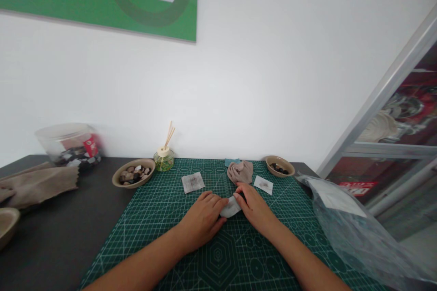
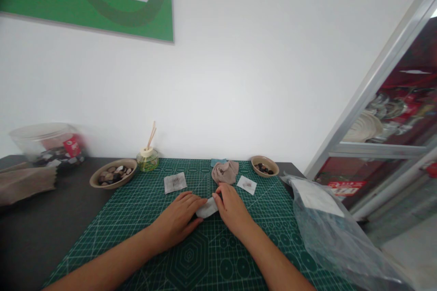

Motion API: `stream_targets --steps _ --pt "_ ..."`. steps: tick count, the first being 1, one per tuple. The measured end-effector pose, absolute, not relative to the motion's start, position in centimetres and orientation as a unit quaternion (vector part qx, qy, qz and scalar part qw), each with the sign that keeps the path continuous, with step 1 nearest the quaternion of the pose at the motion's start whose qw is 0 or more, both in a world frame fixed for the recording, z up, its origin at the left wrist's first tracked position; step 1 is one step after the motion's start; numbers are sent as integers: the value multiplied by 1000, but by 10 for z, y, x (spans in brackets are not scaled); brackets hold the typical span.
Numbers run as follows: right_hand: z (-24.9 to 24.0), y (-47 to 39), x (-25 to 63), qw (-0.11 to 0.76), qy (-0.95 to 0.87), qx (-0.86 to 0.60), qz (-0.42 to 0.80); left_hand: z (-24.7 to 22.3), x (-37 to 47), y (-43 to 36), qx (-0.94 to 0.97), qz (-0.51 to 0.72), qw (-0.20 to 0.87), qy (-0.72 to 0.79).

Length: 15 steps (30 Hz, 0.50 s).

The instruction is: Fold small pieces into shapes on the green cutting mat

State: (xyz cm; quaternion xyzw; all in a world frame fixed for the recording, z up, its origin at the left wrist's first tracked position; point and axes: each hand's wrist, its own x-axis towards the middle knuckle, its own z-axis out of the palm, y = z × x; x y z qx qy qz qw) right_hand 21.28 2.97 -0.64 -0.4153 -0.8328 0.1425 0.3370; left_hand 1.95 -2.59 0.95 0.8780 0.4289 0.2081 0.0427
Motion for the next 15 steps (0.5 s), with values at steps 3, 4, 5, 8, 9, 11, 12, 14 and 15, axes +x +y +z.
stream_targets --steps 3,4,5,8,9,11,12,14,15 --pt "2 25 211 343 -829 -412 159 5 18 -25 858 245 43 449" --pt "5 23 211 351 -824 -414 162 3 17 -24 848 266 48 456" --pt "8 22 211 360 -818 -417 165 1 15 -22 837 284 57 465" --pt "16 19 211 376 -801 -432 172 -5 12 -17 805 317 79 495" --pt "18 19 211 376 -799 -435 176 -5 11 -16 797 320 86 505" --pt "20 18 211 372 -800 -436 178 -4 10 -14 790 307 95 521" --pt "20 18 211 371 -802 -434 177 -2 10 -13 792 293 98 527" --pt "20 17 211 370 -806 -428 173 0 10 -13 795 268 91 536" --pt "19 17 210 369 -808 -426 171 1 10 -13 796 259 86 540"
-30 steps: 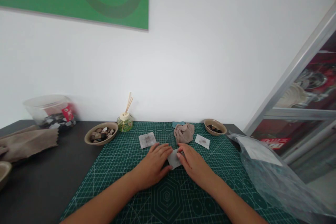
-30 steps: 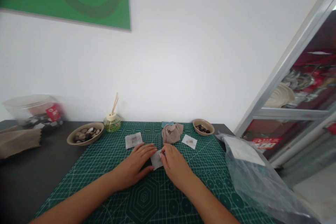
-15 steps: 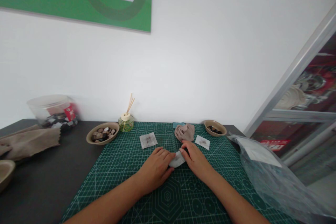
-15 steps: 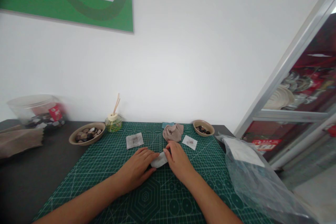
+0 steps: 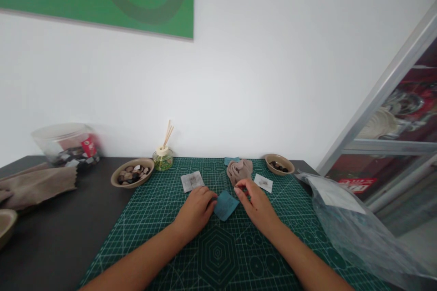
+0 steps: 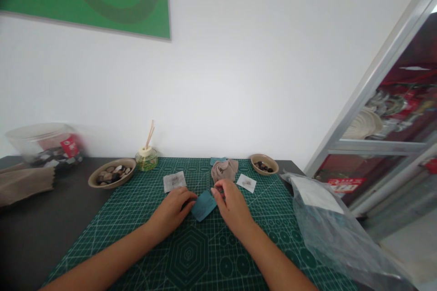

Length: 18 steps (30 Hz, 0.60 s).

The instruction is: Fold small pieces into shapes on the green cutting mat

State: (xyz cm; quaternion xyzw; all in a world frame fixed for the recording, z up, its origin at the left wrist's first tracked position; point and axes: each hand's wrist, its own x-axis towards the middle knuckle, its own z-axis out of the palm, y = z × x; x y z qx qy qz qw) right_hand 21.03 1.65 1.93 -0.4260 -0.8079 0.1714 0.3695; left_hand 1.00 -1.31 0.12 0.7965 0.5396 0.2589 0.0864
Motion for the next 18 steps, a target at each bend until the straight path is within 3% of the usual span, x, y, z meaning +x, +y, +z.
stream_targets --steps 18 --pt "22 13 209 360 -817 -415 178 0 14 -17 798 308 78 513"
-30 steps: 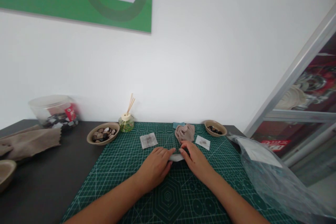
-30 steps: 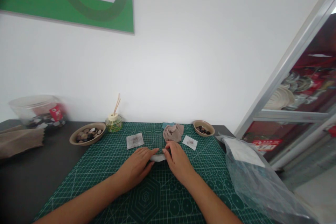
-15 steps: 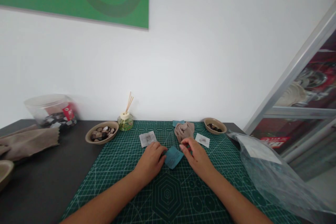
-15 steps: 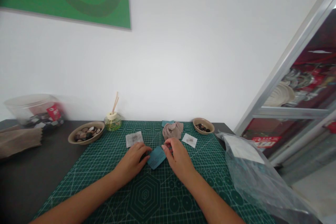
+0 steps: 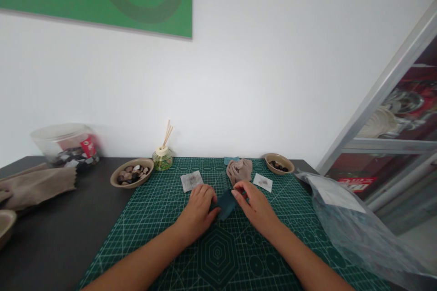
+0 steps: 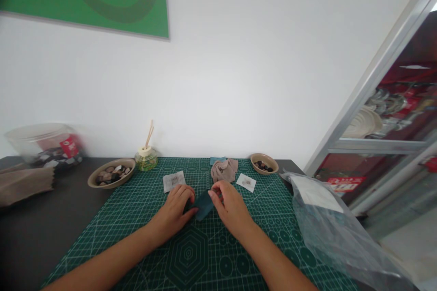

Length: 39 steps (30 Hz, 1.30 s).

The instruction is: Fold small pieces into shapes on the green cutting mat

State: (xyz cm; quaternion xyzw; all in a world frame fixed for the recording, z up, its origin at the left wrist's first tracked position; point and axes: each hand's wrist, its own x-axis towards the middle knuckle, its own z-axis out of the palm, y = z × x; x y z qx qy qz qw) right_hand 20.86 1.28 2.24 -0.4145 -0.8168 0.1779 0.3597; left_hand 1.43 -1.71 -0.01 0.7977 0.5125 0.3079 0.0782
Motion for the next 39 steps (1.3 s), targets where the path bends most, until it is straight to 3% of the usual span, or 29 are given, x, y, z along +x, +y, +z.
stream_targets --steps 6,10,14,22,29,39 --pt "27 13 210 398 -794 -426 172 16 5 -19 786 356 11 505" --pt "26 12 208 397 -806 -408 165 17 10 -22 836 260 54 481" --pt "22 12 207 357 -833 -388 165 18 20 -29 890 174 104 409" --pt "16 8 205 227 -883 -377 164 13 16 -27 866 228 128 425" --pt "20 6 204 219 -891 -365 161 -4 13 -20 839 268 126 456" --pt "17 9 207 227 -895 -347 166 4 10 -19 871 199 155 422"
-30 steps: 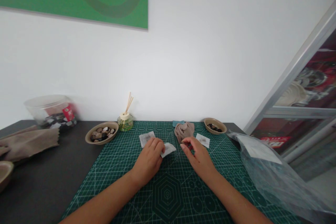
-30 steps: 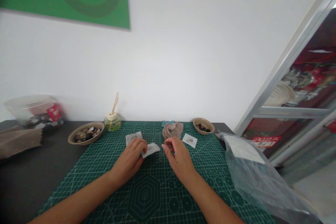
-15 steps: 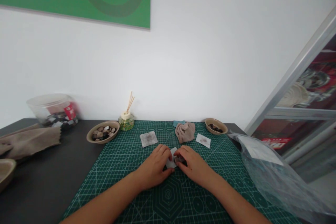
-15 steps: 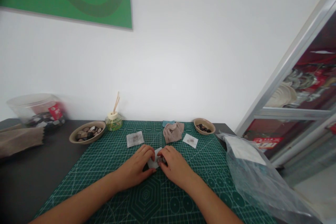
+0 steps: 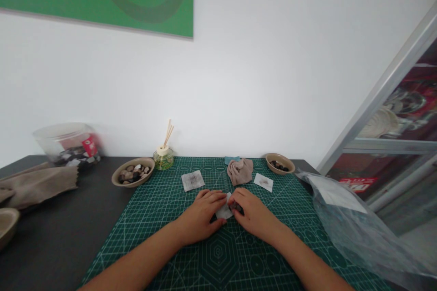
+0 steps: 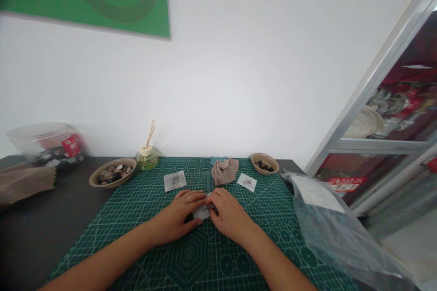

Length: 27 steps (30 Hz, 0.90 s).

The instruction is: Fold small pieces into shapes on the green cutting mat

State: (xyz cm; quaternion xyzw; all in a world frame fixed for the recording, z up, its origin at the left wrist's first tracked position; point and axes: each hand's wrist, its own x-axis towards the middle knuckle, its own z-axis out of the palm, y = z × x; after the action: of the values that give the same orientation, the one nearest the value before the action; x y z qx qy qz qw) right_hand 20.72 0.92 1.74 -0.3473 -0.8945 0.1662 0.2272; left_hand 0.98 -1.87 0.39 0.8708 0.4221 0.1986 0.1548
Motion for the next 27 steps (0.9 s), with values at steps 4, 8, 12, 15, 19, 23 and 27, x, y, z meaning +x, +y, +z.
stream_targets --steps 4,8,12,15,19,23,27 --pt "17 9 207 216 -900 -326 193 7 10 -20 882 181 161 404" --pt "18 8 207 214 -899 -329 194 9 10 -21 884 173 164 401" --pt "19 9 209 203 -906 -320 185 8 10 -21 886 171 153 402" --pt "19 9 208 203 -907 -314 194 6 10 -20 882 176 147 412" --pt "20 10 208 211 -904 -325 181 4 10 -20 878 185 162 410" --pt "20 9 209 207 -910 -304 193 3 9 -19 874 196 171 410" --pt "18 9 209 212 -908 -310 184 2 9 -19 870 188 179 419"
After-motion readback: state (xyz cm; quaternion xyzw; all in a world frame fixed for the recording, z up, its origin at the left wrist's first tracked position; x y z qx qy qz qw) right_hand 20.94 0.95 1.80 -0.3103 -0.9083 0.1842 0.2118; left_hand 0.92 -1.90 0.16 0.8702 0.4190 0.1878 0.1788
